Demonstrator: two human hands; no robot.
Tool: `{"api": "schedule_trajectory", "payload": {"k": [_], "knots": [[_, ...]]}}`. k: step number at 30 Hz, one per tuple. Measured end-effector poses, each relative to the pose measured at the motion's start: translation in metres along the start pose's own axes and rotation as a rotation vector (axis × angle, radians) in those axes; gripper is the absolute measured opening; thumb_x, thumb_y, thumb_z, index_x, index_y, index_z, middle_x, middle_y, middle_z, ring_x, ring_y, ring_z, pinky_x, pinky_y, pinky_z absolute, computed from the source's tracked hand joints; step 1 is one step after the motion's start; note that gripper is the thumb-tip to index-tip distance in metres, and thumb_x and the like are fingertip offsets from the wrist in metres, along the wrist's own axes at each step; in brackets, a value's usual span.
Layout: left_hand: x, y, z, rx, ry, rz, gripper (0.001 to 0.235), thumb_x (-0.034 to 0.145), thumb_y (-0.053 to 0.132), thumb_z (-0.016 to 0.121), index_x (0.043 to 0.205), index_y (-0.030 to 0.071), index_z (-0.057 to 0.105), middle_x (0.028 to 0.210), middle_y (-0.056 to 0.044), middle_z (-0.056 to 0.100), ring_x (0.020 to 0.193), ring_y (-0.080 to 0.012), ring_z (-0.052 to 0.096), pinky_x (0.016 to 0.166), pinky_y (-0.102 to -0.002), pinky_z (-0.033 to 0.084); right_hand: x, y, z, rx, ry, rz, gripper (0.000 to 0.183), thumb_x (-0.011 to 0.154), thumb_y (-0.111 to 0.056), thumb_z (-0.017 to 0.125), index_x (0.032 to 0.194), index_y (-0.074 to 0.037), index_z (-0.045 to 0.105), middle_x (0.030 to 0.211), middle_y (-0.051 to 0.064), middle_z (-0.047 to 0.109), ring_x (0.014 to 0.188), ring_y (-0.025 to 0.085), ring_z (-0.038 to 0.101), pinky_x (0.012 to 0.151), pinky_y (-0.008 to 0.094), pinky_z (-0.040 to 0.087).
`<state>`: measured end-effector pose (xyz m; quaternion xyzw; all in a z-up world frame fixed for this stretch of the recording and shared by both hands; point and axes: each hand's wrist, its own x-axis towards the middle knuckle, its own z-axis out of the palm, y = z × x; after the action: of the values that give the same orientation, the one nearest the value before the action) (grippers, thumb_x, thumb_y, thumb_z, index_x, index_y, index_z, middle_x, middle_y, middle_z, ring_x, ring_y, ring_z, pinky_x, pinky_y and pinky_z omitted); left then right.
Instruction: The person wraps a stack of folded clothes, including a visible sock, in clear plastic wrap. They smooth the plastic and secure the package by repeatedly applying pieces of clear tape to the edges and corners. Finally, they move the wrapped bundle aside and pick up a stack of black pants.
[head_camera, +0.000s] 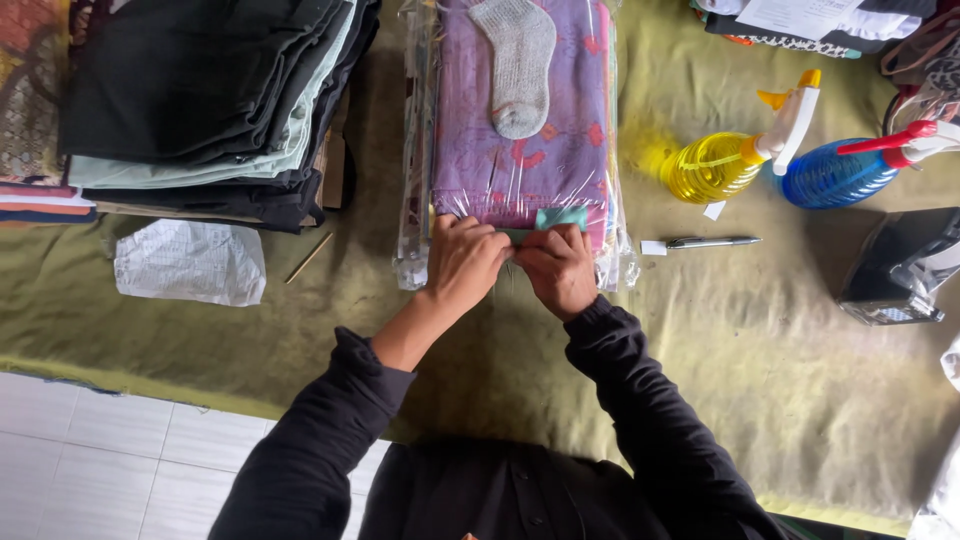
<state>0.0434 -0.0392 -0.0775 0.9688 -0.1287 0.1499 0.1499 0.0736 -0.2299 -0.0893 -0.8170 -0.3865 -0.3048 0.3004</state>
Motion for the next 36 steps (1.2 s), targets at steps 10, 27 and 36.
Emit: {"api": "schedule_trajectory", "payload": {"k": [10, 27, 36], "knots": [[-0.009, -0.003, 0.006, 0.025, 0.247, 0.229, 0.016, 0.080, 0.027, 0.077, 0.088, 0.023, 0.063, 0.094, 0.005, 0.057, 0.086, -0.0168, 0.065, 0.080, -0.038, 0.046, -0.003, 0.015, 0.003, 0.209, -0.245, 0.219, 0.014, 0.089, -0.028, 0.078, 0.084, -0.017, 0.071, 0.100, 0.000, 0.065, 0.099, 0.027, 0.057, 0.081, 0.039, 0.041], [-0.006, -0.003, 0.019, -0.033, 0.007, 0.056, 0.014, 0.077, 0.030, 0.082, 0.078, 0.026, 0.068, 0.077, 0.006, 0.060, 0.082, -0.0185, 0.063, 0.079, -0.038, 0.043, -0.004, -0.011, -0.030, 0.199, -0.102, 0.256, 0.009, 0.090, -0.021, 0.079, 0.098, -0.017, 0.078, 0.098, 0.005, 0.066, 0.091, 0.029, 0.066, 0.079, 0.039, 0.053], [-0.004, 0.003, -0.008, 0.014, 0.060, 0.163, 0.019, 0.078, 0.027, 0.078, 0.087, 0.020, 0.063, 0.083, 0.002, 0.057, 0.086, -0.0219, 0.061, 0.077, -0.040, 0.043, -0.001, 0.001, -0.004, -0.077, -0.115, 0.111, 0.009, 0.090, -0.030, 0.076, 0.082, -0.028, 0.072, 0.098, -0.004, 0.060, 0.096, 0.023, 0.055, 0.077, 0.037, 0.040]]}}
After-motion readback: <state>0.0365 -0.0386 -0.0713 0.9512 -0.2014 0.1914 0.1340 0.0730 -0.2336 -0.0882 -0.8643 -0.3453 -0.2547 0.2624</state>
